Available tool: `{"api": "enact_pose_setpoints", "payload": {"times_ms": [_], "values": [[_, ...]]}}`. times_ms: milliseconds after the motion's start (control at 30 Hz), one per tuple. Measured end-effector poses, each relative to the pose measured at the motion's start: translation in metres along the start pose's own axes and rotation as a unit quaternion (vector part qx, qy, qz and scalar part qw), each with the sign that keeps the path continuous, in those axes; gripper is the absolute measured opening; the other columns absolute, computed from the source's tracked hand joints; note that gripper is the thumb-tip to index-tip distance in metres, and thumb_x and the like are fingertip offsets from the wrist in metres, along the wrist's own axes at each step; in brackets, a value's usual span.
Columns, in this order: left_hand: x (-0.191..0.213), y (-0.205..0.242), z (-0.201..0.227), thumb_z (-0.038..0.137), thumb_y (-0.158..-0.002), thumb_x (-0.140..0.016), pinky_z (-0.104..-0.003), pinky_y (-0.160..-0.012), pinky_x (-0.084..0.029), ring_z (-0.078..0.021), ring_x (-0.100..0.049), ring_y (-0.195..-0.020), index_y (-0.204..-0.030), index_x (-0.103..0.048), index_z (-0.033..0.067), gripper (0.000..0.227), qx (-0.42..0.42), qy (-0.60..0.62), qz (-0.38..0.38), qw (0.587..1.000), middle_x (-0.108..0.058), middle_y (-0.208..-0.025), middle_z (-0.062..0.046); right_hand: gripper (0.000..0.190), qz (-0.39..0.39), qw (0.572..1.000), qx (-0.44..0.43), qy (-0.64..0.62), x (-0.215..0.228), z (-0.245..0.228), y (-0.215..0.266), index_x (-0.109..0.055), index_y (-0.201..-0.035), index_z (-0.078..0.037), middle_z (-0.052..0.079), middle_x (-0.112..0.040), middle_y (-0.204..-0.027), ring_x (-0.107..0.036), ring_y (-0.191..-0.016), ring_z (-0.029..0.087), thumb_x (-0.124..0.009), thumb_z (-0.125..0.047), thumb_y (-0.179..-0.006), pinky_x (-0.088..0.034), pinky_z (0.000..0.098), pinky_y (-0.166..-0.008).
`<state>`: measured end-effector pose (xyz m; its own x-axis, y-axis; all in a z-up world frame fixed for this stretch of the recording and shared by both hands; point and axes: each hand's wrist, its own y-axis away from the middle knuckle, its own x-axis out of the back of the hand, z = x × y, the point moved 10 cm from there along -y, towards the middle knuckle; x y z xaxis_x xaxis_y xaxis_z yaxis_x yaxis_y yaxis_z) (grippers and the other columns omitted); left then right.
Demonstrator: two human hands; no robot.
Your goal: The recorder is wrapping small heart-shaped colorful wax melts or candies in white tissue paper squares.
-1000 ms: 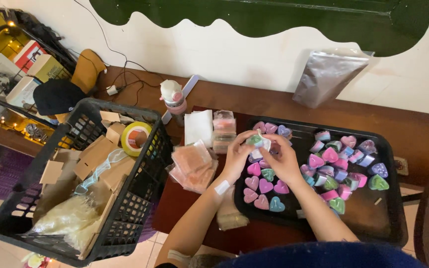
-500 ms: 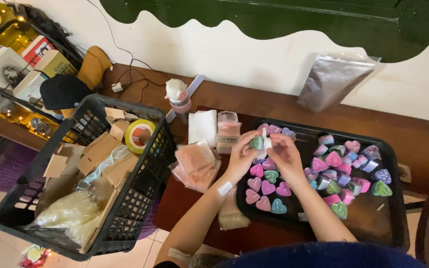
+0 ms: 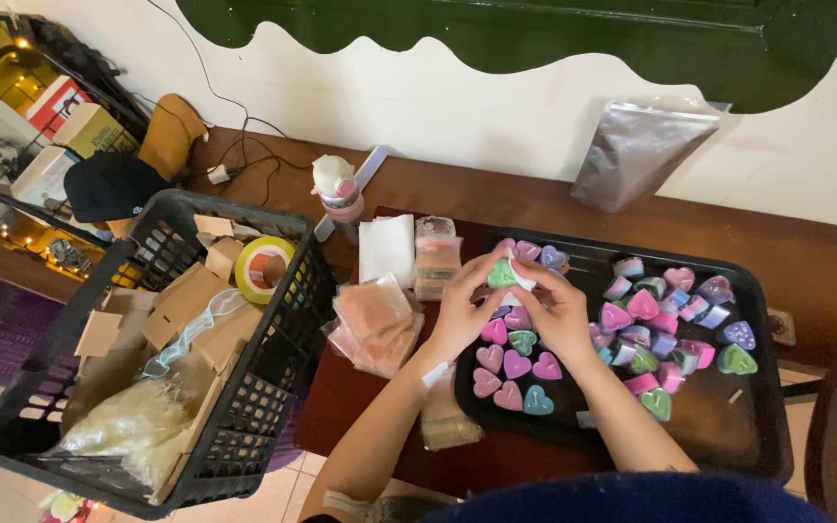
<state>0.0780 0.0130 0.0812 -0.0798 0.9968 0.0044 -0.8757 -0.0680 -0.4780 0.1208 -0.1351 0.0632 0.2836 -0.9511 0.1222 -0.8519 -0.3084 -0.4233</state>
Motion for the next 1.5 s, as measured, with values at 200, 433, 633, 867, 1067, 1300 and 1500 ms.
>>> {"api": "enact_pose_setpoints", "payload": {"times_ms": [200,433,633,867,1067,1300,1500], "values": [[0.013,-0.006,0.053,-0.001,-0.084,-0.078,-0.030,-0.089,-0.062,-0.0232,-0.068,-0.117,-0.137,-0.062,0.0083,0.056,-0.094,-0.181,0.025,0.979,-0.064,-0.134,-0.014,0.034,0.012,0.997,0.032,0.063,0.000,-0.012,0.002,-0.072,-0.127,-0.007,0.010,-0.069,-0.135,-0.068,-0.115,0.015,-0.073,0.000,-0.093,-0.059,0.0267,-0.081],[0.039,-0.012,-0.002,0.004,-0.084,-0.079,-0.027,-0.074,-0.065,-0.0154,-0.077,-0.093,-0.135,-0.066,0.0102,0.053,0.039,-0.148,0.009,0.988,-0.072,-0.119,-0.010,0.055,-0.110,0.990,0.023,0.088,-0.035,-0.035,0.001,-0.049,-0.151,-0.008,0.013,-0.058,-0.148,-0.062,-0.122,0.015,-0.062,-0.005,-0.097,-0.056,0.0285,-0.091],[0.029,-0.007,0.007,0.000,-0.078,-0.076,-0.022,-0.064,-0.052,-0.0127,-0.064,-0.088,-0.135,-0.070,0.0117,0.058,-0.001,-0.143,-0.030,0.989,-0.063,-0.119,-0.008,0.061,-0.102,0.980,-0.150,0.076,-0.027,0.033,0.012,-0.053,-0.160,-0.016,0.008,-0.071,-0.105,-0.054,-0.082,0.009,-0.067,-0.006,-0.102,-0.049,0.0258,-0.073],[0.021,-0.003,0.000,0.007,-0.085,-0.075,-0.022,-0.066,-0.053,-0.0110,-0.063,-0.093,-0.146,-0.059,0.0154,0.064,0.028,-0.106,-0.065,0.992,-0.055,-0.127,-0.007,0.044,-0.048,0.996,-0.079,0.009,-0.014,0.037,0.010,-0.063,-0.138,-0.007,0.000,-0.074,-0.102,-0.066,-0.085,0.004,-0.071,-0.003,-0.095,-0.056,0.0215,-0.073],[0.021,-0.002,0.020,0.018,-0.087,-0.081,-0.022,-0.070,-0.057,-0.0113,-0.070,-0.087,-0.139,-0.063,0.0127,0.055,0.062,-0.107,-0.048,0.991,-0.064,-0.126,-0.006,0.028,-0.025,0.997,-0.078,0.007,-0.010,0.031,0.008,-0.069,-0.125,-0.002,0.001,-0.073,-0.099,-0.065,-0.084,0.004,-0.069,-0.004,-0.097,-0.056,0.0218,-0.069],[0.034,-0.006,0.020,0.018,-0.079,-0.087,-0.030,-0.071,-0.058,-0.0189,-0.069,-0.081,-0.124,-0.069,0.0082,0.049,0.007,-0.167,0.017,0.986,-0.064,-0.115,-0.010,0.049,-0.109,0.972,-0.163,-0.127,-0.032,0.013,0.006,-0.054,-0.149,-0.011,-0.012,-0.067,-0.129,-0.055,-0.088,0.000,-0.052,-0.004,-0.101,-0.047,0.0148,-0.075],[0.027,-0.008,0.047,0.015,-0.078,-0.080,-0.033,-0.079,-0.059,-0.0231,-0.072,-0.091,-0.142,-0.060,0.0061,0.067,-0.016,-0.183,-0.031,0.983,-0.071,-0.122,-0.016,0.057,-0.094,0.977,-0.156,-0.109,-0.028,0.032,0.008,-0.052,-0.151,-0.010,-0.004,-0.065,-0.136,-0.062,-0.099,0.003,-0.061,0.003,-0.096,-0.054,0.0198,-0.080]]}}
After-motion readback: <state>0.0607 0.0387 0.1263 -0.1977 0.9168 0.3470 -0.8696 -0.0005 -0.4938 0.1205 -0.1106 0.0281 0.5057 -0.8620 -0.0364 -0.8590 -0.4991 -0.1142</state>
